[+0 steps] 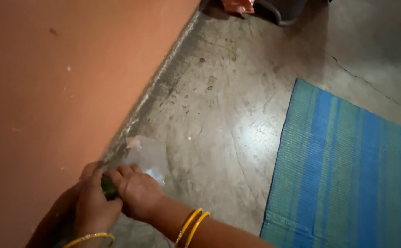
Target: Carrying a bottle and a package across the house to a storage area.
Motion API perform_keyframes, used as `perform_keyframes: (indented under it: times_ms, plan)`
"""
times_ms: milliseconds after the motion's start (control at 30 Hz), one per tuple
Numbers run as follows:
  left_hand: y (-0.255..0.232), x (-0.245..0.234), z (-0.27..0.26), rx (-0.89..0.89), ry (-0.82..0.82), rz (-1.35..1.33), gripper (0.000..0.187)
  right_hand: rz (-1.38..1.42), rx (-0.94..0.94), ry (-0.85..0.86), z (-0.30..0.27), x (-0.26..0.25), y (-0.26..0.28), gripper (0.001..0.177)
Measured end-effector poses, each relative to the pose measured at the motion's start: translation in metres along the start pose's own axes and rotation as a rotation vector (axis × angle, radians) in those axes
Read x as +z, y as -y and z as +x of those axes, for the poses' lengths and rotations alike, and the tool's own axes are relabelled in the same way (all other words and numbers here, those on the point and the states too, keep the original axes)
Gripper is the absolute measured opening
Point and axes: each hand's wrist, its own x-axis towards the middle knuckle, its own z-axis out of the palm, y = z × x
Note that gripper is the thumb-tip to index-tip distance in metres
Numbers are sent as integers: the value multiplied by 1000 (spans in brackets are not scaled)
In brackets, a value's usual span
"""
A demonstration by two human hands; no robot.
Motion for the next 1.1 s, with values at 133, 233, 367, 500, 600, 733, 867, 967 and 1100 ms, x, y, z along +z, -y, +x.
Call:
perform_keyframes:
  times_ms: [133, 233, 367, 500, 600, 733, 867, 967, 1100]
  plan:
    - [-22, -9, -4, -89, 24, -29, 69, 33, 11, -6, 2, -2, -6, 59]
    - [-20, -11, -8, 94, -77, 33, 73, 60, -13, -81, -4, -18, 4, 56]
    - [-81, -52, -24, 41, 25, -48, 67, 45, 36, -27, -16, -78, 37, 53]
    - [-137, -94, -28, 17, 89, 6, 70, 130, 27, -96, -19, -142, 71, 53]
    - [-198, -135, -37, -23, 106, 9, 71, 195, 50, -135, -26, -208, 111, 52]
    - [-284, -193, -51, -13, 121, 12, 66, 167, 10, -205, -37, -296, 158, 57]
    - [-368, -251, -74, 13, 92, 12, 70, 136, -33, -255, -54, -388, 207, 53]
    - [-429, -290, -85, 44, 89, 25, 69, 90, -94, -305, -61, -447, 232, 50]
    - [-503, -327, -91, 165, 45, 34, 68, 39, 22, -310, -82, -544, 282, 44]
